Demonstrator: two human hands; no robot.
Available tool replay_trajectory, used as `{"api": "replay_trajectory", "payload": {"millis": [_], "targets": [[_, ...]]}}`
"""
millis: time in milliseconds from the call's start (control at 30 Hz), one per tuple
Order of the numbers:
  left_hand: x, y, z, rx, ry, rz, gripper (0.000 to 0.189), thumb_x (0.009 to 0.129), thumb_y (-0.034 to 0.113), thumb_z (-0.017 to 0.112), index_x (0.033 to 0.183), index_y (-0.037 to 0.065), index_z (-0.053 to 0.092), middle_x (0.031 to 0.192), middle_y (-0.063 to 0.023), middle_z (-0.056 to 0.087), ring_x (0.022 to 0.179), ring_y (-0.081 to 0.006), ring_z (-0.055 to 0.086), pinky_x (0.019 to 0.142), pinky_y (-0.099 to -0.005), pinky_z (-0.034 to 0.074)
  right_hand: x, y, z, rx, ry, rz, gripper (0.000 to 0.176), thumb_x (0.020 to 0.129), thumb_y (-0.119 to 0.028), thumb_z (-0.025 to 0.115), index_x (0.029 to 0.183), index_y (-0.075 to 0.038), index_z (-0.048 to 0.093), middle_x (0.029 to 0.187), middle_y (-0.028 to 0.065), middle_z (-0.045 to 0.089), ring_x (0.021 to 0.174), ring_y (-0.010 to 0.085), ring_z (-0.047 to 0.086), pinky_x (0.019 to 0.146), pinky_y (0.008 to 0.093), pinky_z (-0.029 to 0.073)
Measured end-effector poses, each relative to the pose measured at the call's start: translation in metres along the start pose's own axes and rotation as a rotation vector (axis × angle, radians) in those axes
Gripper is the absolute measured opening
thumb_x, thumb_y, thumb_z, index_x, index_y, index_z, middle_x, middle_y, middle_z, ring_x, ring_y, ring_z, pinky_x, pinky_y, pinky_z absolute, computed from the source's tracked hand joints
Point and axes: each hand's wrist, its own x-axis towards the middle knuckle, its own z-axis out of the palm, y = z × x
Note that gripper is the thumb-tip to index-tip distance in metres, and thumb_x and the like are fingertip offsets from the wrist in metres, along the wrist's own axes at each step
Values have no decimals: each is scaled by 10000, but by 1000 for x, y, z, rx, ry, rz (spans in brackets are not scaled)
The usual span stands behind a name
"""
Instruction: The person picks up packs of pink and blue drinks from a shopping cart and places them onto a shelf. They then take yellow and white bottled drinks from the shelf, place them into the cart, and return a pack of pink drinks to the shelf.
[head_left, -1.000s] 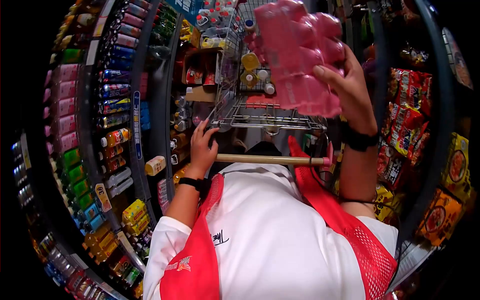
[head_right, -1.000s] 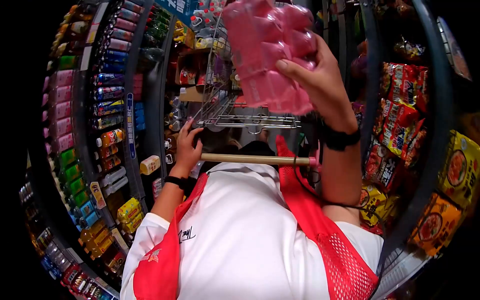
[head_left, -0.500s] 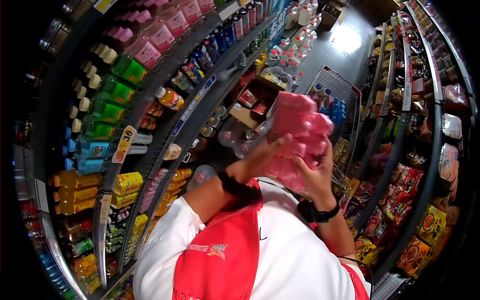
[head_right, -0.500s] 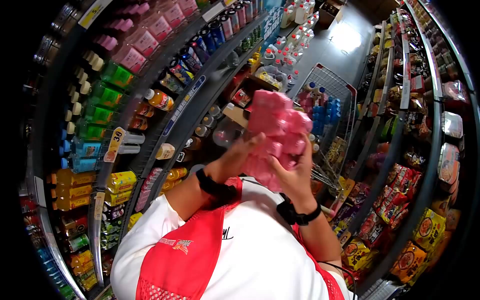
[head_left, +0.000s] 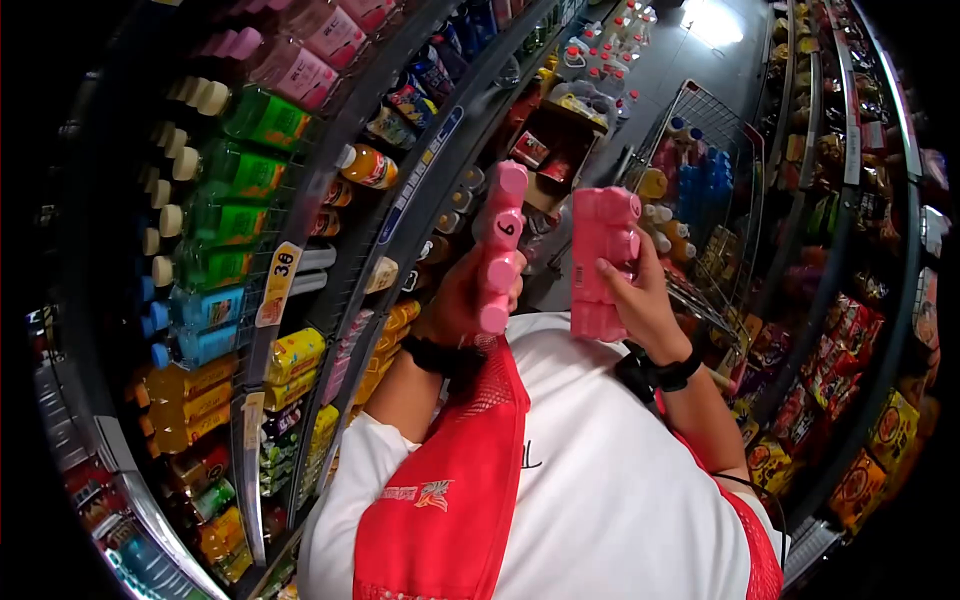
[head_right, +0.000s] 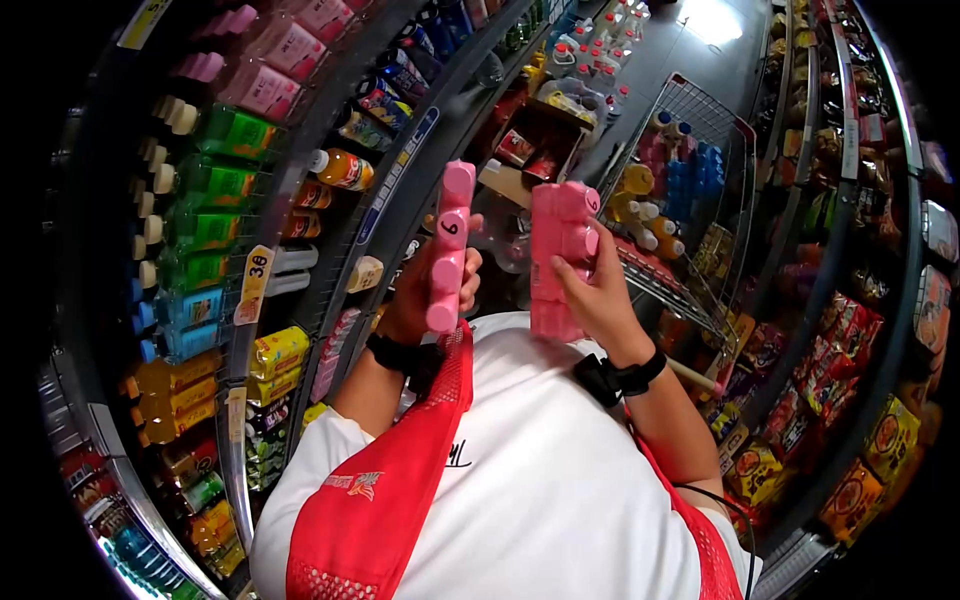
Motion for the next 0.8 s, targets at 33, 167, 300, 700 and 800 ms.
{"api": "replay_trajectory", "payload": {"millis": [33, 167, 300, 700, 800], "targets": [[17, -4, -6, -63, -101, -70, 715, 1047, 510, 525, 1580, 72, 335, 1126, -109, 585, 920, -245, 629, 703, -393, 568, -1, 1, -9, -41, 11, 6, 614, 988, -44, 689, 1511, -31, 368, 1331, 99, 594, 1173, 160, 609, 971, 304, 524], [41, -39, -36, -252, -136, -130, 758, 1015, 588, 533, 1527, 45, 401, 1148, -146, 606, 894, -324, 649, 686, -456, 585, 1, 21, -56, 6, 19, 45, 615, 989, -57, 696, 1516, -25, 381, 1338, 86, 586, 1183, 155, 582, 987, 295, 502], [41, -53, -36, 305, 362, -74, 746, 1000, 695, 488, 1386, 58, 531, 1140, -83, 675, 890, -190, 701, 785, -323, 599, -18, 21, -96, -93, 118, 70, 599, 990, -85, 692, 1509, -22, 400, 1338, 94, 577, 1159, 158, 579, 986, 298, 497], [136, 27, -158, 363, 524, 22, 862, 812, 417, 698, 1449, -107, 445, 1283, -233, 645, 1144, -346, 682, 1005, -487, 578, -44, 66, -150, -141, 192, 297, 927, 934, -202, 756, 1624, 9, 174, 1528, 162, 420, 1404, 271, 421, 1180, 427, 326], [146, 67, -224, 547, 621, 95, 824, 831, 428, 648, 1442, -94, 464, 1337, -239, 634, 1177, -348, 675, 978, -475, 590, -56, 82, -171, -162, 260, 313, 1030, 924, -352, 783, 1641, -1, 132, 1594, 173, 356, 1447, 299, 384, 1200, 454, 302]]}}
